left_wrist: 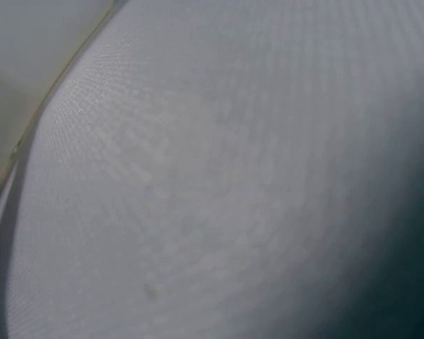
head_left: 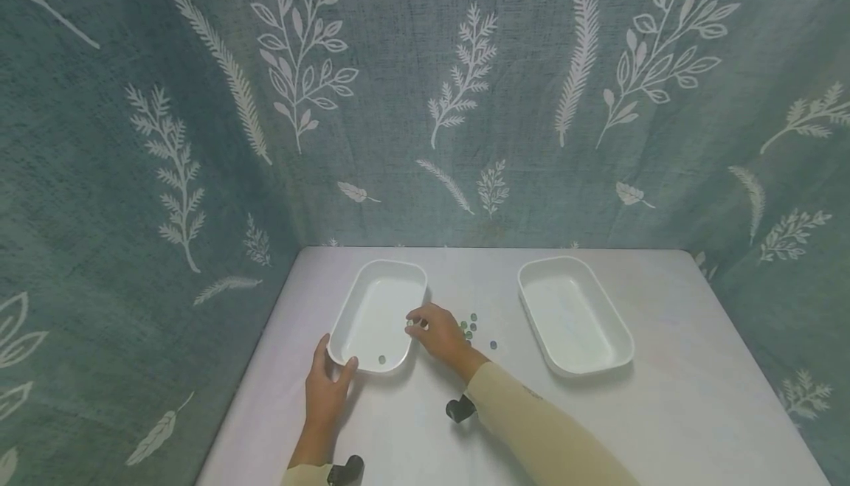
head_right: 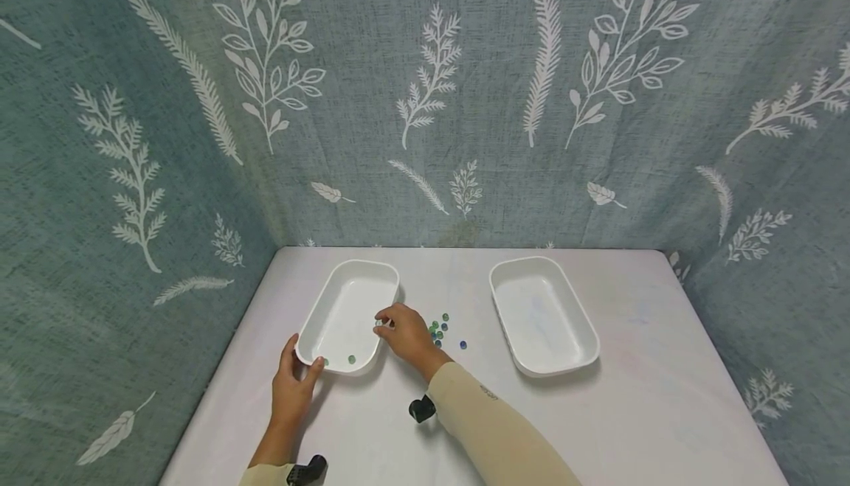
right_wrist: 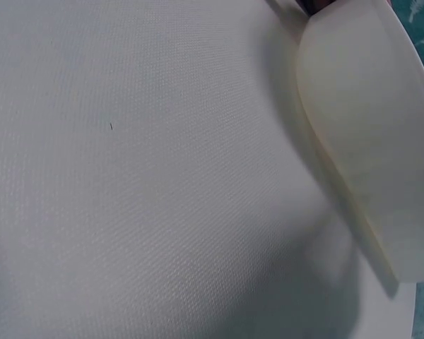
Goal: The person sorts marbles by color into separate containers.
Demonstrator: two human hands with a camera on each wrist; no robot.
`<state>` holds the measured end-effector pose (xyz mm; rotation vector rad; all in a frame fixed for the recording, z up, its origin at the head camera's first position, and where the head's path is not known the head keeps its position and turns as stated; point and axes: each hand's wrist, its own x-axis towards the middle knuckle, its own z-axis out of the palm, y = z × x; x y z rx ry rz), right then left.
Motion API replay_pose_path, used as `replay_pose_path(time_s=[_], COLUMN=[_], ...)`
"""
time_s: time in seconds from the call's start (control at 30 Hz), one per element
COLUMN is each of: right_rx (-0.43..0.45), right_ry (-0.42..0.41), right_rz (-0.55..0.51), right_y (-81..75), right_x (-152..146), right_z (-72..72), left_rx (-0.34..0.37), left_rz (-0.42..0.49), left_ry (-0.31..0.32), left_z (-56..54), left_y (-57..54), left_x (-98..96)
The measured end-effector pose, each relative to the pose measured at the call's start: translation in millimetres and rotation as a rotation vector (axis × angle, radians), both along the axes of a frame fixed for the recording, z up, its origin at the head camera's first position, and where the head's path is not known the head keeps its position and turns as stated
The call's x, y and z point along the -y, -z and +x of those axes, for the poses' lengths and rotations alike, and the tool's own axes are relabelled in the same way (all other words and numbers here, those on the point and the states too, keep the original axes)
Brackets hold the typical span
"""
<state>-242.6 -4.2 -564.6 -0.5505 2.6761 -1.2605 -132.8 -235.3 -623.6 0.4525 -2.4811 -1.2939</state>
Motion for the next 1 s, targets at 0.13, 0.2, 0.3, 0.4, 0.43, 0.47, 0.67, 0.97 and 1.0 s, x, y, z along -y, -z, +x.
replay_pose_path(time_s=[0.13, 0.2, 0.3, 0.4, 0.43, 0.47, 0.67, 0.97, 1.0], right_rx=[-0.007, -0.009, -0.012, -0.013, -0.013, -0.013, -0.005, -0.045, -0.047], right_ry=[0.001, -0.001, -0.005, -0.007, -0.007, -0.007, 0.002, 0.012, 0.013], right_rz=[0.003, 0.001, -0.007, -0.008, -0.008, -0.01, -0.012, -0.044, -0.045], right_y=[-0.1, -0.3, -0.4, -0.1, 0.0, 0.1, 0.8, 8.2, 8.6], right_x=[0, -1, -1, -1, -1, -1, -2, -10, -12], right_z=[0.1, 0.2, 0.4, 0.8, 1.1, 1.3, 3.0, -0.9, -1.6], left_rx=[-0.005, -0.006, -0.008, -0.006, -0.005, -0.005, -0.012, -0.02, -0.02], left_rz=[0.001, 0.0, -0.002, -0.009, -0.01, -0.011, -0.008, -0.003, -0.005], left_ry=[0.002, 0.002, -0.001, -0.003, -0.005, -0.005, 0.004, 0.011, 0.01], left_z=[0.2, 0.0, -0.2, 0.1, 0.2, 0.5, 1.1, 1.4, 1.6], left_y=[-0.7, -0.9, -1.1, -1.4, -1.5, -1.7, -1.9, -2.5, -2.9], left_x=[-0.4, -0.7, -1.0, -1.2, -1.1, -1.2, -2.2, -2.1, -2.1])
